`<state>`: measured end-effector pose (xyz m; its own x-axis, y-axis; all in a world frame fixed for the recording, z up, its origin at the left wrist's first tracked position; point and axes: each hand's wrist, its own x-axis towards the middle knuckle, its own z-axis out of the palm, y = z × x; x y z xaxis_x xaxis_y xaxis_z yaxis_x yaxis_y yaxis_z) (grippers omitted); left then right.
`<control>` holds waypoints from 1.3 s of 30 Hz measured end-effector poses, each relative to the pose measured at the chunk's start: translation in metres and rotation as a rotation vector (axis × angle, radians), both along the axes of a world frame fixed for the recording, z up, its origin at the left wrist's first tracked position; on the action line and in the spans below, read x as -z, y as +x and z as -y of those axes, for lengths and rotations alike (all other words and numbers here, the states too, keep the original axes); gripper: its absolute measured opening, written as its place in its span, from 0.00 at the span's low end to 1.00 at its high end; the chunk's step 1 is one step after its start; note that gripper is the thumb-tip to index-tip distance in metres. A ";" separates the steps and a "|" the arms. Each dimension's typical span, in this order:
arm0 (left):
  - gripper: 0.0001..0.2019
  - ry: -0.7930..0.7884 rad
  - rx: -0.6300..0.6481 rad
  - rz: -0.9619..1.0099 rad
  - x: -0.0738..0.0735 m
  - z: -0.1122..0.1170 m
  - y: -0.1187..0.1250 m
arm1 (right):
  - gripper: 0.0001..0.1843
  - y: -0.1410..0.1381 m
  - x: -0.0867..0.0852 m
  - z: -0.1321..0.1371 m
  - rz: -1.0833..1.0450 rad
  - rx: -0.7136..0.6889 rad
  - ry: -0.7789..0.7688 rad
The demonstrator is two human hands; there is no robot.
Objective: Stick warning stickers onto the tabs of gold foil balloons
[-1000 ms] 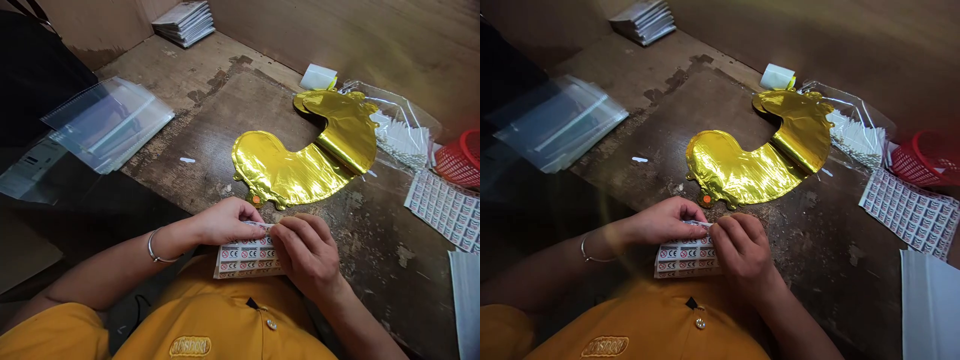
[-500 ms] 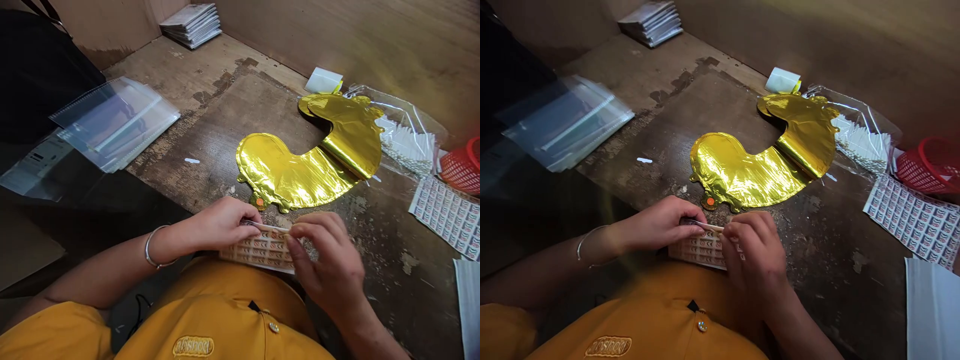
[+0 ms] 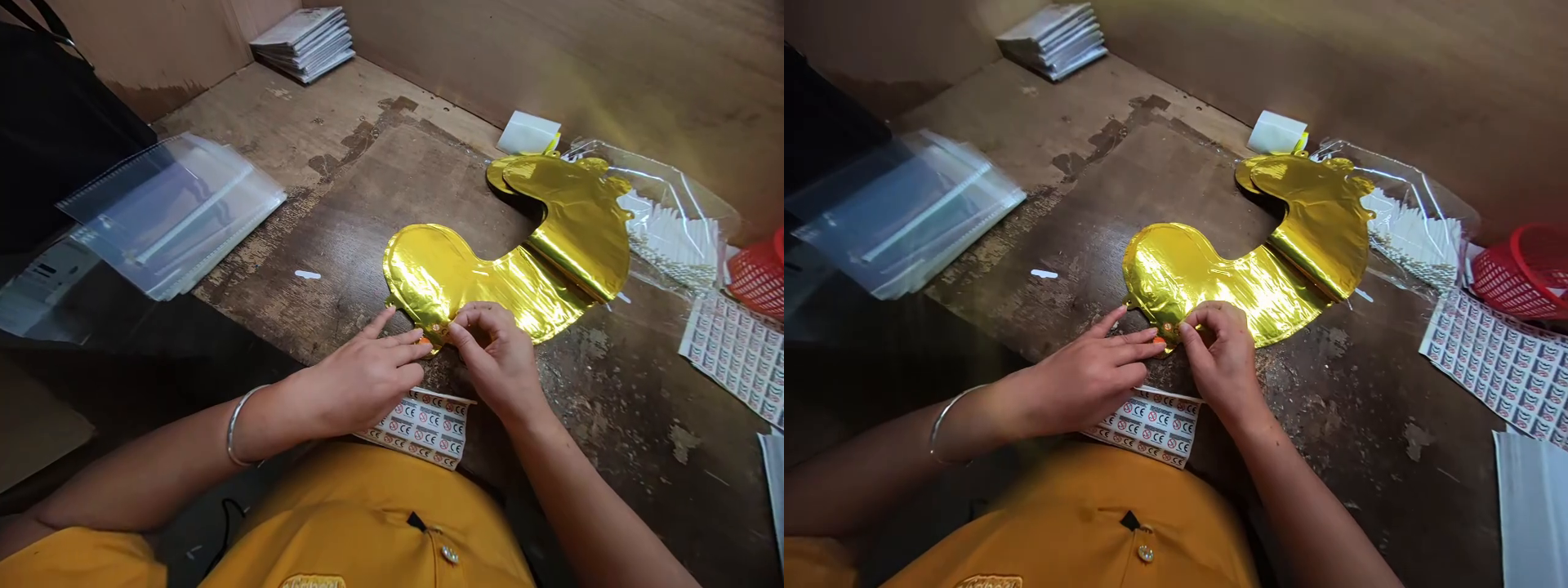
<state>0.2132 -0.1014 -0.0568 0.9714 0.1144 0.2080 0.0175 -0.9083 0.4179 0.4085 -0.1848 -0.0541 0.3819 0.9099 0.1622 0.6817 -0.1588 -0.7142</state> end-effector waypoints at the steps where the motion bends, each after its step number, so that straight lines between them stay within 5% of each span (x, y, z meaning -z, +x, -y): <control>1: 0.07 -0.007 0.003 0.002 0.000 -0.001 0.000 | 0.07 0.000 0.000 0.000 0.009 -0.002 0.006; 23: 0.06 -0.035 -0.001 0.040 -0.002 -0.003 0.002 | 0.05 0.004 -0.002 -0.007 -0.007 -0.081 -0.029; 39: 0.07 -0.039 -0.010 0.025 -0.003 -0.003 0.002 | 0.04 -0.002 0.011 -0.007 0.274 -0.032 -0.005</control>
